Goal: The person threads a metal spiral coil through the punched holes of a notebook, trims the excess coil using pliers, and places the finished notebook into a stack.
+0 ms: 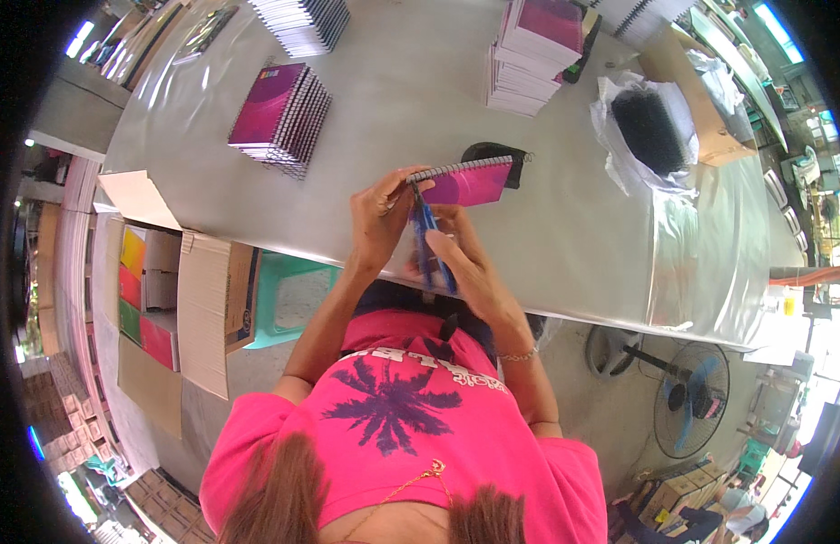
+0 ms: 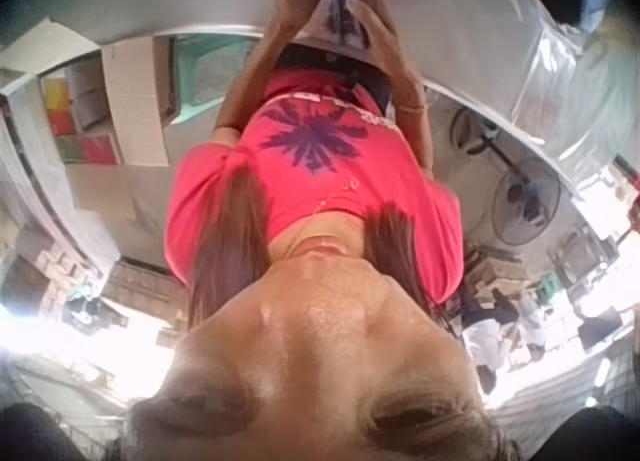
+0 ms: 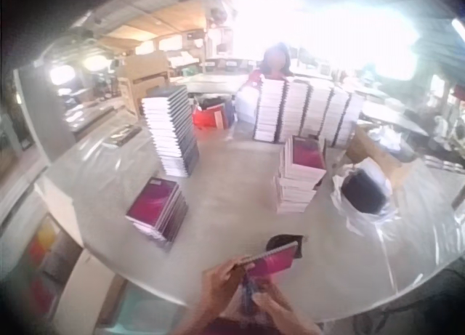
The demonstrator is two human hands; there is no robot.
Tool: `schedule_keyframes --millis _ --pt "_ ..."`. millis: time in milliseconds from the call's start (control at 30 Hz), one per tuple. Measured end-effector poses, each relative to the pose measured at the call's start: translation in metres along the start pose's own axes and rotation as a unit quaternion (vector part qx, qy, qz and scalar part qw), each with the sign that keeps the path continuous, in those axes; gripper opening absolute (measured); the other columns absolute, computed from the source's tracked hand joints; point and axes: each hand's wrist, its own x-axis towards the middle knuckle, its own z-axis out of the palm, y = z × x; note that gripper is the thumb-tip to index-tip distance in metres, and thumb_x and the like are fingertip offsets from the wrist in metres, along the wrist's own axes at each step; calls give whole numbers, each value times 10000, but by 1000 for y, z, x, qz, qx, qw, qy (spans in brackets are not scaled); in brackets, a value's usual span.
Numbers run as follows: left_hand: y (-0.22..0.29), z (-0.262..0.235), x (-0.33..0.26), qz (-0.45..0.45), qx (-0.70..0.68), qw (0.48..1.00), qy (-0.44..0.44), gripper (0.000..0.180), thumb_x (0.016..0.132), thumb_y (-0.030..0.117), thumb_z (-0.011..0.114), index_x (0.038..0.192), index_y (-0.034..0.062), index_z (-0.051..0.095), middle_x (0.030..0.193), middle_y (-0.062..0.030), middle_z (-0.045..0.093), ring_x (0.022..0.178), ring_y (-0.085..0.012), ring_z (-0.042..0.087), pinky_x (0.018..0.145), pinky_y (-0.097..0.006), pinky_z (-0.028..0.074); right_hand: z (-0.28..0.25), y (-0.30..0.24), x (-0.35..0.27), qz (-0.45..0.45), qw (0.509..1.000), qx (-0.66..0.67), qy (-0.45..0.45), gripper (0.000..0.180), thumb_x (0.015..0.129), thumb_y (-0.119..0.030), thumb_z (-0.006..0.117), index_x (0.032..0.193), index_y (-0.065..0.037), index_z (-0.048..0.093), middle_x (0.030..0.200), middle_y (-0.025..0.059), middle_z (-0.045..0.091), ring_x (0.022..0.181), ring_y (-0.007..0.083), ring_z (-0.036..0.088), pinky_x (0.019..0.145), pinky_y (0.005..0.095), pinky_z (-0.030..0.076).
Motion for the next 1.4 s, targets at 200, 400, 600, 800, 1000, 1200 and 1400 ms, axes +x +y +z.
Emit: schedule_keyframes --millis 200,400,600,800,1000,1200,1400 --pt "28 -55 35 47 -37 969 240 299 913 103 686 1190 -5 659 870 -18 687 784 -53 583 696 -196 470 -90 -15 -10 -161 838 -486 188 386 913 -182 642 1275 -83 551 1119 118 566 1034 252 558 921 374 452" --pt "12 -156 78 121 57 905 405 313 898 160 717 1135 -36 657 950 -53 659 802 -104 605 706 -252 510 -147 16 -11 -125 666 -613 406 406 902 -246 643 1284 -131 564 1267 149 504 1212 345 446 1055 502 322" --pt "-10 -165 76 86 235 875 413 182 901 146 694 1018 7 694 884 -72 704 766 -156 645 707 -298 520 -147 17 -10 -118 654 -616 423 418 901 -287 645 1292 -162 567 1284 138 502 1218 339 443 1068 490 290" --pt "-22 -173 72 104 301 852 415 164 897 176 685 978 40 732 912 -77 742 842 -199 713 778 -325 534 -147 11 -4 -97 670 -597 431 354 901 -302 645 1237 -196 620 1282 110 513 1218 334 454 1068 511 262" --pt "-27 -177 65 81 285 863 409 186 904 191 683 996 42 743 938 -90 750 871 -202 730 776 -311 553 -143 -9 12 -113 689 -574 428 287 897 -282 651 1167 -183 666 1216 88 576 1192 313 492 1052 510 304" --pt "-27 -175 64 50 288 870 398 207 911 215 682 1004 39 741 920 -100 748 842 -209 732 746 -309 564 -153 -56 65 -242 795 -440 341 354 949 -340 622 1181 -74 646 1158 103 637 1095 244 578 985 365 406" --pt "-22 -172 62 69 297 867 393 226 908 214 685 1041 35 725 988 -125 735 912 -267 716 797 -352 547 -122 -128 118 -335 855 -279 281 577 949 -523 575 1211 -11 624 1030 53 605 906 129 540 850 294 443"
